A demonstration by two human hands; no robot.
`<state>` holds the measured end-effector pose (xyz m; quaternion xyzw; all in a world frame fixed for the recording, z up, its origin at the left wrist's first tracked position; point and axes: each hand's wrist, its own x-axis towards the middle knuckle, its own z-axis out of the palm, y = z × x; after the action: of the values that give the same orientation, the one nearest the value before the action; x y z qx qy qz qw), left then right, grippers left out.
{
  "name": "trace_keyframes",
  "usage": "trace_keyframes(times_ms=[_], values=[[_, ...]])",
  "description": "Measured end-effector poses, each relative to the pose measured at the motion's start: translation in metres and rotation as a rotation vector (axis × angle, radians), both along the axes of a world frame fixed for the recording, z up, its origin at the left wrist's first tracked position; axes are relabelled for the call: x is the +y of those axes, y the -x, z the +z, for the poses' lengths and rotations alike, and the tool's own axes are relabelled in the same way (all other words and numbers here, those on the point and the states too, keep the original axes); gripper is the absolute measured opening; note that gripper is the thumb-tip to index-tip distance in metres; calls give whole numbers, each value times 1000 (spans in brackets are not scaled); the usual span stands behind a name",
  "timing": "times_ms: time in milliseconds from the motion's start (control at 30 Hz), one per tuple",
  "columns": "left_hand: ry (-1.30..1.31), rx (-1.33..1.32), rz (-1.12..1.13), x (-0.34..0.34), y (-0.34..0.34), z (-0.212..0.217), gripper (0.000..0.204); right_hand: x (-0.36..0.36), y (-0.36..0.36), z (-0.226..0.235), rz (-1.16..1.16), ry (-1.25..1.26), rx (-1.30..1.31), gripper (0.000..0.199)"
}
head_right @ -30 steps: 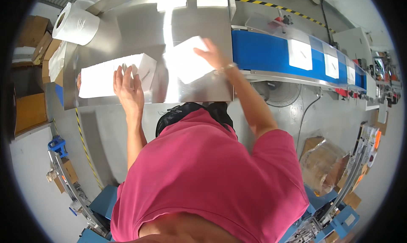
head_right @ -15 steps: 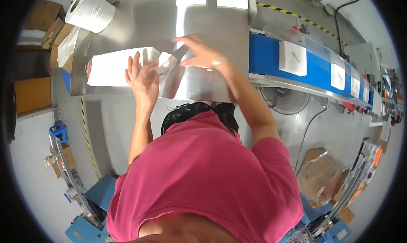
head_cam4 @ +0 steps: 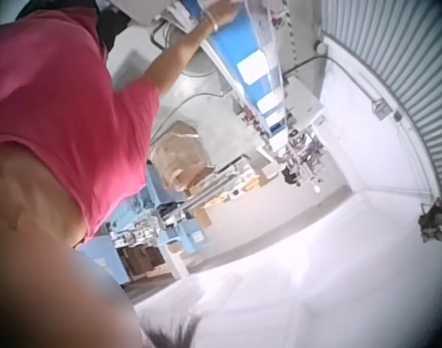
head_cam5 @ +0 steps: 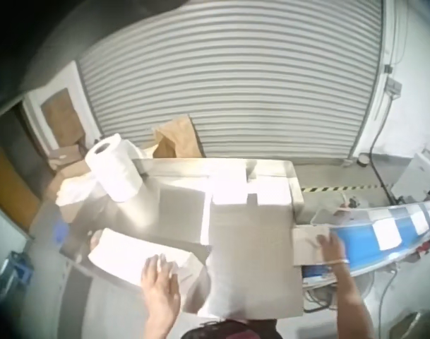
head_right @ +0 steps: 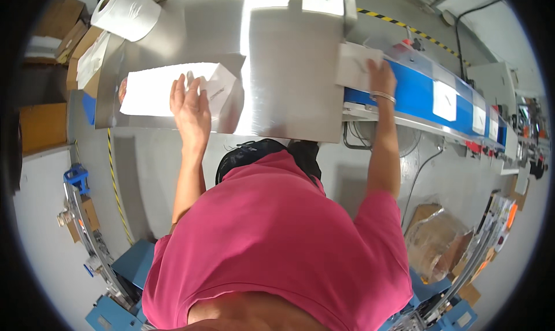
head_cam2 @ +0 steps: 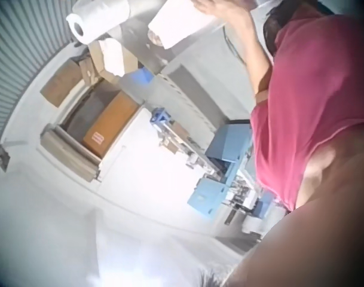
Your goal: Placing white paper sheets onto a moving conveyor belt in a production facility.
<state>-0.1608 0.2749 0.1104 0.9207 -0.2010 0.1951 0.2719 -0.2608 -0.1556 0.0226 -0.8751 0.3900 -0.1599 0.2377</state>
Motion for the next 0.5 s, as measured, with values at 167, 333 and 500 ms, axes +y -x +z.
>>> trace_keyframes(times_ms=[167, 333, 500], values=[[-49, -14, 11, -1, 2, -1, 28, 41, -23, 34, 225, 403, -218, 51], [-63, 37, -67, 1, 3, 2, 29, 191, -97, 69, 1084, -581, -89, 56], [-72, 69, -58, -5, 5, 12, 45, 212, -117, 43, 1179, -734, -31, 54]])
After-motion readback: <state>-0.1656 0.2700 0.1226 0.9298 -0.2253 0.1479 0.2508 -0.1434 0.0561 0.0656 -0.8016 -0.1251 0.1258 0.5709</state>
